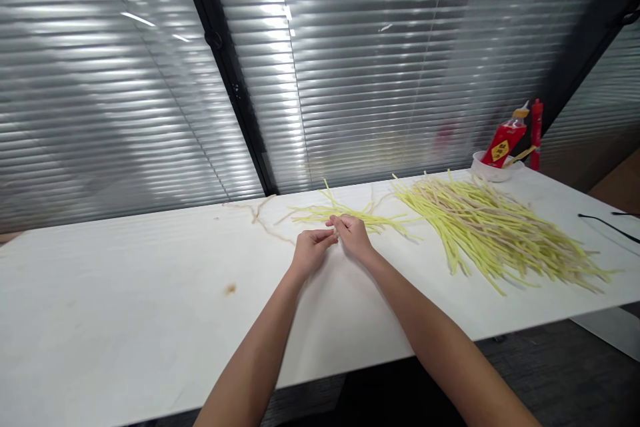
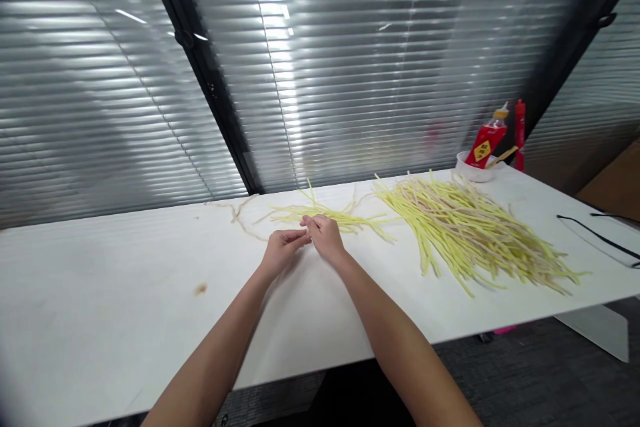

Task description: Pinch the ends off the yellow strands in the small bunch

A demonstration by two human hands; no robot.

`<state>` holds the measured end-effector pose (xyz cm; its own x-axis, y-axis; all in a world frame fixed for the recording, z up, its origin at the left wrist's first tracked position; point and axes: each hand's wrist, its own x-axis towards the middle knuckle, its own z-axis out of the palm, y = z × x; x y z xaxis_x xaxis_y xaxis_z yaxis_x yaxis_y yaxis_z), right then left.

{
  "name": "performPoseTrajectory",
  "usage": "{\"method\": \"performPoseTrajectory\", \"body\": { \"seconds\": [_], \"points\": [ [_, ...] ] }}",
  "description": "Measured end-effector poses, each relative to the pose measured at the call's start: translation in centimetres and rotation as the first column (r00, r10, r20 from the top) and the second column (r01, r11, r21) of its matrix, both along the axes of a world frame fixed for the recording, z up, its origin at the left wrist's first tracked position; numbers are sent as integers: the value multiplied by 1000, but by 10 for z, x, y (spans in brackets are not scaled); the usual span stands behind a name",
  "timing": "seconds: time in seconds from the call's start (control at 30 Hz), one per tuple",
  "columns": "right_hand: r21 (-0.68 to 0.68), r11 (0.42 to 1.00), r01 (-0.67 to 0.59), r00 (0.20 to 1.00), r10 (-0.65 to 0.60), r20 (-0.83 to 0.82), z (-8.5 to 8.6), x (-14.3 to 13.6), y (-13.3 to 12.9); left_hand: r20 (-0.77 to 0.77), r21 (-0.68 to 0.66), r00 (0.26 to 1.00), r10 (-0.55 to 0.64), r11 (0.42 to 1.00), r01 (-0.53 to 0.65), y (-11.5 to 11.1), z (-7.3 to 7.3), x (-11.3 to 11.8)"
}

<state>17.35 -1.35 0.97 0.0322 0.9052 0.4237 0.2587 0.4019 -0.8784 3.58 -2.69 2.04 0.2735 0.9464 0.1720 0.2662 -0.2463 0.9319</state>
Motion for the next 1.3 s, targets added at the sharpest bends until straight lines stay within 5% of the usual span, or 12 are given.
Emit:
{"method": "performPoseTrajectory", "body": {
  "seconds": [0.37,0.5,0.63,0.73,0.83,1.17,1.3],
  "points": [
    [-72,995,62,993,-69,-92,7,3,-3,-149,175,988,40,985,-13,-4,-1,3],
    [-94,985,142,984,-151,-94,11,6,-3,-149,399,958,244,902,-167,5,-4,-3],
    [-173,977,127,992,-122,37,9,9,-3,-306,459,814,494,825,-329,14,-5,-27],
    [-224,965,136,959,-71,275,2,8,-3,-560,422,639,528,845,-328,16,-4,-45],
    [-127,971,202,875,-121,468,-4,6,-5,-679,379,537,500,866,-327,15,-1,-52],
    [-10,993,120,758,-85,646,-6,6,-3,-662,383,600,450,891,-245,15,-1,-45],
    [5,997,77,756,-62,652,-3,7,-3,-595,441,624,507,855,-273,14,2,-43]
  ]
}}
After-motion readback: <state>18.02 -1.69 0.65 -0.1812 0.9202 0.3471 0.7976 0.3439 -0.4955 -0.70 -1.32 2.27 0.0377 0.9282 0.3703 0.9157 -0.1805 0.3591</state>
